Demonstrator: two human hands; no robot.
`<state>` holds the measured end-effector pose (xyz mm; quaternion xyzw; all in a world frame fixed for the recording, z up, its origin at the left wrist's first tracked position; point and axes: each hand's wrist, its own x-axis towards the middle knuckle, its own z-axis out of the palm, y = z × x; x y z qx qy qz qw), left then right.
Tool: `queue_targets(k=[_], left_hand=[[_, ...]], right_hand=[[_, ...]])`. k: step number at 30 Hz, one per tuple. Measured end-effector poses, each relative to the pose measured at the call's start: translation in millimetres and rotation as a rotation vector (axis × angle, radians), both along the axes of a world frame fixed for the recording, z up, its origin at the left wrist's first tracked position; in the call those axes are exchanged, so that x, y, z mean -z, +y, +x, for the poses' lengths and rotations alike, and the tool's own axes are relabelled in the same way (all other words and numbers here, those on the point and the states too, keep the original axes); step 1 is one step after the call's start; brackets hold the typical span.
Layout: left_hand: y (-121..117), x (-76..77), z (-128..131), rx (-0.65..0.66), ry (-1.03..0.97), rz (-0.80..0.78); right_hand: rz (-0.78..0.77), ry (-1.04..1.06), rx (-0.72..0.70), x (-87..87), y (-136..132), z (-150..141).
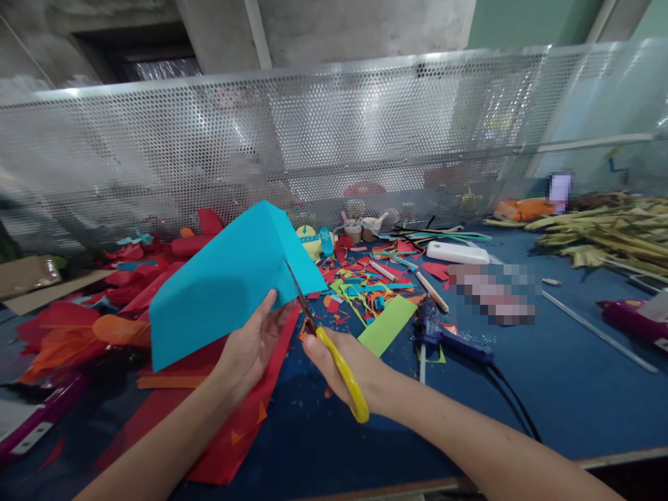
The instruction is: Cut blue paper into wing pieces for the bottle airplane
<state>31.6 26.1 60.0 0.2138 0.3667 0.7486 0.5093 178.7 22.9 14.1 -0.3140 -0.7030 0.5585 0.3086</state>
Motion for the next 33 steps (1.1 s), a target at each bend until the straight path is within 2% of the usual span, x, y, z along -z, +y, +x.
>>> queue_targets(k=[7,26,33], left_hand=[[0.7,1.8,-0.9,-0.005,0.011,0.004],[-0.8,-2.2,0.5,-0.035,-0.021,-0.008],[-0.5,-0.9,0.1,-0.025,-0.009,-0.007]], right_hand=[[0.016,-0.01,0.017,3.2,0.7,0.6],[0.045,-0.007,0.024,-2.7,-3.5,-2.9],[0.058,0.007,0.023,4.3,-1.8,-2.1]])
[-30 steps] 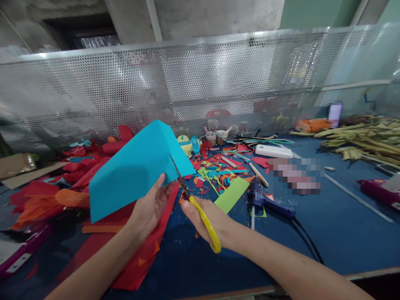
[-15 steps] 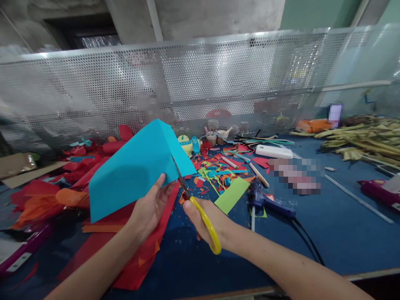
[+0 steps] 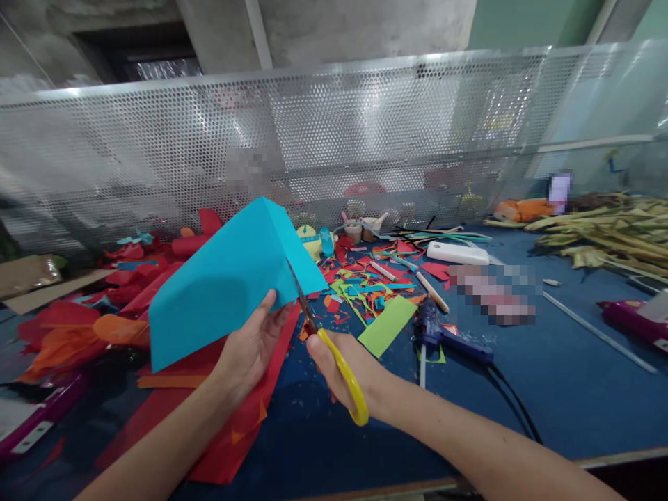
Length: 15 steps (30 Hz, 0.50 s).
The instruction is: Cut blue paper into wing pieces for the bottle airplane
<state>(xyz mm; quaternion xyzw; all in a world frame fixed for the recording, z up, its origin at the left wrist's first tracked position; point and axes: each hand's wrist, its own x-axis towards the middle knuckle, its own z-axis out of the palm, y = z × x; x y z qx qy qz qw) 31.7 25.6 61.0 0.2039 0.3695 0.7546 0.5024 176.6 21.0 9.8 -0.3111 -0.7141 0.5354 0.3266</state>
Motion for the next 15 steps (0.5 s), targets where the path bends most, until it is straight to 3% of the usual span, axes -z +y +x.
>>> queue_targets(k=[15], left_hand=[[-1.4,-2.2,1.5,0.001,-0.002,-0.003]], right_hand=[[-0.048,0.028,0.01,5.8,-0.7,-1.9]])
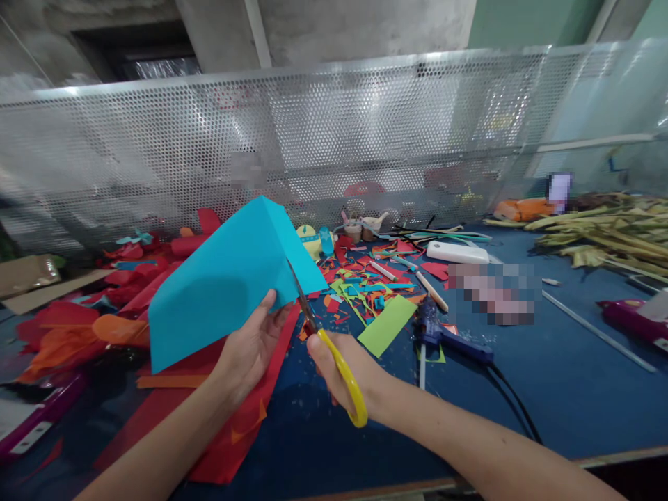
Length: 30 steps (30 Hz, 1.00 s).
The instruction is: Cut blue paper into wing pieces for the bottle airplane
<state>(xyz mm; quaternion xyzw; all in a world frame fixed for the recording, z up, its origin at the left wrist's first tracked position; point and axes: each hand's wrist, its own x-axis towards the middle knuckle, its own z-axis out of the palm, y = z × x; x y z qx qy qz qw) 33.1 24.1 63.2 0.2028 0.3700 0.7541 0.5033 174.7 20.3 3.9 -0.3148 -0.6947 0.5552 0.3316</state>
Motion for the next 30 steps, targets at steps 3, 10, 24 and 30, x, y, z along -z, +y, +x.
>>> queue_targets(k=[3,10,24,30], left_hand=[[-0.2,0.0,0.3,0.0,0.002,0.006],[0.4,3.1,-2.0,0.014,0.022,0.025],[-0.7,1.1,0.1,0.008,0.02,0.036],[-0.9,1.7,-0.3,0.004,0.023,0.035]], right_hand=[[-0.01,-0.001,0.004,0.3,-0.3,0.3],[-0.01,-0.007,0.011,1.5,-0.4,0.6],[-0.042,-0.003,0.03,-4.2,-2.5,-1.1],[-0.061,0.013,0.038,-0.1,-2.7,-1.8]])
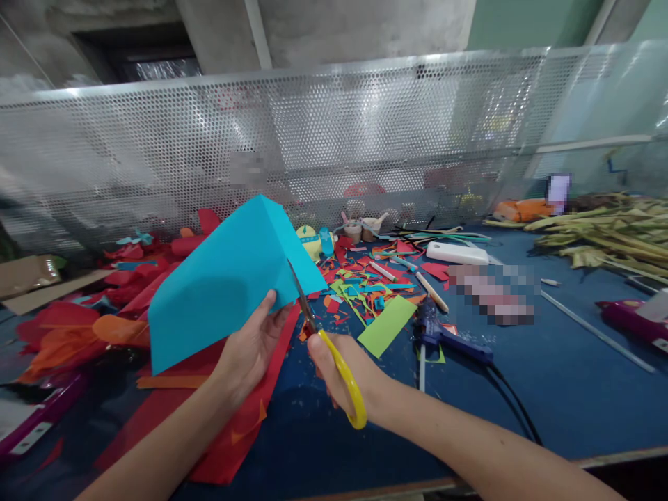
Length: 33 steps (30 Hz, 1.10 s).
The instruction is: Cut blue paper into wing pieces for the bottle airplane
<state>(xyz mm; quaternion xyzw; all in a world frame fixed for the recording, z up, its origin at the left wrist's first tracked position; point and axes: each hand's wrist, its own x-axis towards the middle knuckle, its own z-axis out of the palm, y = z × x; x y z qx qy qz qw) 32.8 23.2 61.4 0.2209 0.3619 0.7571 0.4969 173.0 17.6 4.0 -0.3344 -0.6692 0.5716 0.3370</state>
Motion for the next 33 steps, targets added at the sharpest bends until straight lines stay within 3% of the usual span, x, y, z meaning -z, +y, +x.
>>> queue_targets(k=[17,33], left_hand=[[-0.8,-1.4,2.0,-0.005,-0.023,0.009],[-1.6,-1.6,1.8,0.012,-0.007,0.004]], right_hand=[[-0.029,0.008,0.03,3.6,-1.2,-1.7],[-0.099,0.001,0.044,-5.8,-4.3,-3.4]])
